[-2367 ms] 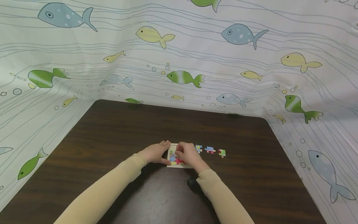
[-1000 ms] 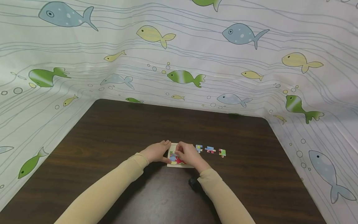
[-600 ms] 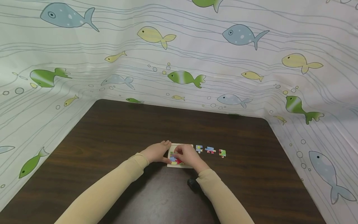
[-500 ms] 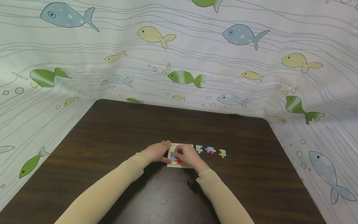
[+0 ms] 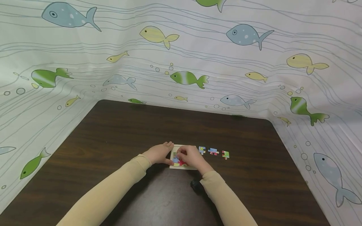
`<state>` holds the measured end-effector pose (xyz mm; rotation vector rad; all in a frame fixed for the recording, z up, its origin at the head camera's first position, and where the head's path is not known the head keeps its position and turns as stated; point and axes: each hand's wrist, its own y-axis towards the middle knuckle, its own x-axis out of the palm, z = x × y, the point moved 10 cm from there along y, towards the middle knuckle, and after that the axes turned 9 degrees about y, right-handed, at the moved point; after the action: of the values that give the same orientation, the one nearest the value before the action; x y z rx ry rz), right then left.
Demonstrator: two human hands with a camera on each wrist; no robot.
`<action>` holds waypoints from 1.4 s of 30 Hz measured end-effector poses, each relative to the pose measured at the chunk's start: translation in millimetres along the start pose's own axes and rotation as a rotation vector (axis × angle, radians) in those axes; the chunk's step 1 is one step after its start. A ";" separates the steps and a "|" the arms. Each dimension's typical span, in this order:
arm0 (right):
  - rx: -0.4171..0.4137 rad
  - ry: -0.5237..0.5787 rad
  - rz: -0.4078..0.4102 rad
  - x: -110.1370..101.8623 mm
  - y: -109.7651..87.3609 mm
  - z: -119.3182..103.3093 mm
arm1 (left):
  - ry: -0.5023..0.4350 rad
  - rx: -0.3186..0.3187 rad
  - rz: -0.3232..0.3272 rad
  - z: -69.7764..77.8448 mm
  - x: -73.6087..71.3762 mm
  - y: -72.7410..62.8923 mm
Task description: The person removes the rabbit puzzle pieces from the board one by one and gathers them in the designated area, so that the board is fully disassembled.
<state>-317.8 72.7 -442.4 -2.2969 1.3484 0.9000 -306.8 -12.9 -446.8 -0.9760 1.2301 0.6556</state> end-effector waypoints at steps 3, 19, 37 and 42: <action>0.004 0.025 0.006 -1.9 -1.3 2.6 | 0.001 -0.001 -0.001 0.3 0.5 1.0; 0.062 0.020 0.076 -28.0 -15.6 17.0 | 0.021 -0.016 -0.011 -0.9 6.7 4.1; 0.137 0.043 0.136 -57.3 -40.9 51.1 | 0.030 -0.004 -0.004 2.2 3.8 0.6; 0.167 0.056 0.160 -64.8 -46.0 59.6 | 0.037 -0.008 0.000 0.4 2.4 0.8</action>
<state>-321.8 171.9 -445.4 -2.1272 1.5860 0.7433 -306.7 -12.4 -449.3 -0.9985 1.2610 0.6456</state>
